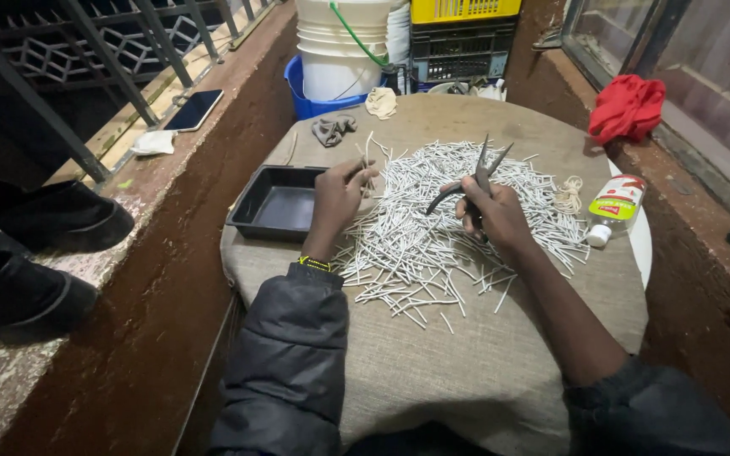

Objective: The person is manually cutting thin white wires into shorter lengths using a pair of scissors.

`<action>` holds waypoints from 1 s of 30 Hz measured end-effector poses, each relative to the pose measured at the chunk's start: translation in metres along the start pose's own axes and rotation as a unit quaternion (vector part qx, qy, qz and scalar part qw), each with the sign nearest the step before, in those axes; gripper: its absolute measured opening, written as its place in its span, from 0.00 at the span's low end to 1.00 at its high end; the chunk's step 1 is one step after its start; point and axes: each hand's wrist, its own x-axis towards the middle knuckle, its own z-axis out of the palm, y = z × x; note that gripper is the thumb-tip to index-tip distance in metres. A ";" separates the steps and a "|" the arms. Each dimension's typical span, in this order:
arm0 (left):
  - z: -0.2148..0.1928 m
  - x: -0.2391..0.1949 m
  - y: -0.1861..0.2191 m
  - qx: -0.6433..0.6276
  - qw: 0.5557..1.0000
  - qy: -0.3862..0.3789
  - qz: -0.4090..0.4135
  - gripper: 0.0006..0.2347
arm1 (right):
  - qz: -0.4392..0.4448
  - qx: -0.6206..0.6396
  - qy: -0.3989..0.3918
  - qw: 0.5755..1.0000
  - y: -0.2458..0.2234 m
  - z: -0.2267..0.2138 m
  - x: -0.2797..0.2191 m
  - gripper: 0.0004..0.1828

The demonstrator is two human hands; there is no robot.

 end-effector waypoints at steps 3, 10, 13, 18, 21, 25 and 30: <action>-0.001 0.001 0.010 -0.081 0.995 0.021 -0.051 0.08 | 0.003 -0.004 -0.003 1.000 -0.008 0.002 -0.006 0.22; -0.006 -0.008 0.028 -0.213 0.974 0.027 -0.067 0.10 | 0.011 -0.011 -0.015 1.000 -0.011 0.003 -0.005 0.24; -0.007 -0.011 0.040 -0.205 0.976 0.012 -0.075 0.10 | 0.013 -0.021 -0.025 0.999 -0.010 0.001 -0.004 0.26; -0.004 -0.009 0.038 -0.183 0.981 0.012 -0.068 0.08 | 0.006 -0.018 -0.042 0.999 -0.002 0.001 -0.002 0.23; -0.003 -0.010 0.031 -0.171 0.984 0.014 -0.053 0.07 | 0.009 -0.032 -0.048 0.998 0.001 -0.001 -0.002 0.23; -0.003 -0.011 0.020 -0.076 0.996 -0.010 -0.049 0.09 | 0.016 -0.048 -0.058 0.997 -0.001 -0.001 -0.001 0.23; -0.016 -0.018 0.028 0.193 0.969 -0.126 0.090 0.11 | 0.024 -0.065 -0.065 0.995 -0.010 0.000 -0.004 0.24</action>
